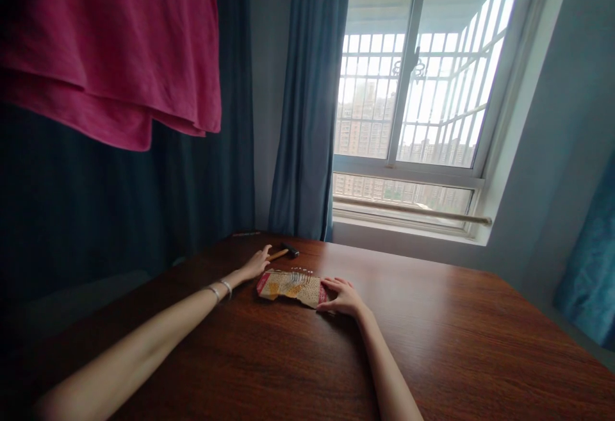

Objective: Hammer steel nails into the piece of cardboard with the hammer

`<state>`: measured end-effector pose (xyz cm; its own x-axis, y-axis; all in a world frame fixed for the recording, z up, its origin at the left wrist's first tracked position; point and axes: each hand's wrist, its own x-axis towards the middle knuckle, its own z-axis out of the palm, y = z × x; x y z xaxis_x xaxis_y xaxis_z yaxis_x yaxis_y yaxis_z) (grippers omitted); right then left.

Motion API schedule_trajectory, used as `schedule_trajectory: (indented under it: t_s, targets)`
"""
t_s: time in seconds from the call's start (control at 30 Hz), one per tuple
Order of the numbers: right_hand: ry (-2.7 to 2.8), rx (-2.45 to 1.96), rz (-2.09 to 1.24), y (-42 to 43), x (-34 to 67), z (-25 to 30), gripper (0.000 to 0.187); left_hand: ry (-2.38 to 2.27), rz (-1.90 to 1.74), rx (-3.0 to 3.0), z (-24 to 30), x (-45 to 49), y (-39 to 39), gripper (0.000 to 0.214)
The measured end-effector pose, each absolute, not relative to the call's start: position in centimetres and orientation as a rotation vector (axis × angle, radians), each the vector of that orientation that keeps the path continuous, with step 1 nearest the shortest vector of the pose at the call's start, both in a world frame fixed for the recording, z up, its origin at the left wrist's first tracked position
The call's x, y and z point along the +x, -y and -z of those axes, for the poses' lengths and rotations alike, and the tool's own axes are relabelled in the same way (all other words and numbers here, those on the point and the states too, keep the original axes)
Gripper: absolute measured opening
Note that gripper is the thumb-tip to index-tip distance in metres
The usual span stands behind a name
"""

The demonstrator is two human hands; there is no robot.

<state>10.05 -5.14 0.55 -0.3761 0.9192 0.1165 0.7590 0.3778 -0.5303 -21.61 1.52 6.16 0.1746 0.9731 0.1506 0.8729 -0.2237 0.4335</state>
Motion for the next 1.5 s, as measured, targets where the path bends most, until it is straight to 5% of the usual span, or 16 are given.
schedule_trajectory:
  t_s: [0.23,0.57,0.93,1.07,1.23,1.5]
  targets:
    - [2.259,-1.458,-0.546,4.9,10.2,-0.4,0.085,-1.84,-0.741,2.113,-3.8,-22.1,-3.8,0.052]
    - [2.174,-1.496,-0.667,4.6,10.2,-0.6,0.082,-1.376,-1.661,1.618,-2.4,-18.9,-4.6,0.027]
    - [2.108,-1.457,-0.713,5.0,10.0,-1.3,0.078,-0.974,-1.157,1.587,0.0,-14.7,-0.6,0.056]
    - [2.063,-1.433,-0.708,5.0,9.9,-1.3,0.072,-0.996,-1.176,1.598,0.5,-14.7,-0.5,0.051]
    - [1.932,-1.447,-0.567,4.7,8.7,-2.3,0.038,-1.142,-1.215,1.655,0.0,-14.5,0.4,0.033]
    - [1.776,-1.51,-0.305,3.7,3.4,-2.9,0.033,-1.264,-1.176,1.752,-0.7,-14.7,1.6,0.025]
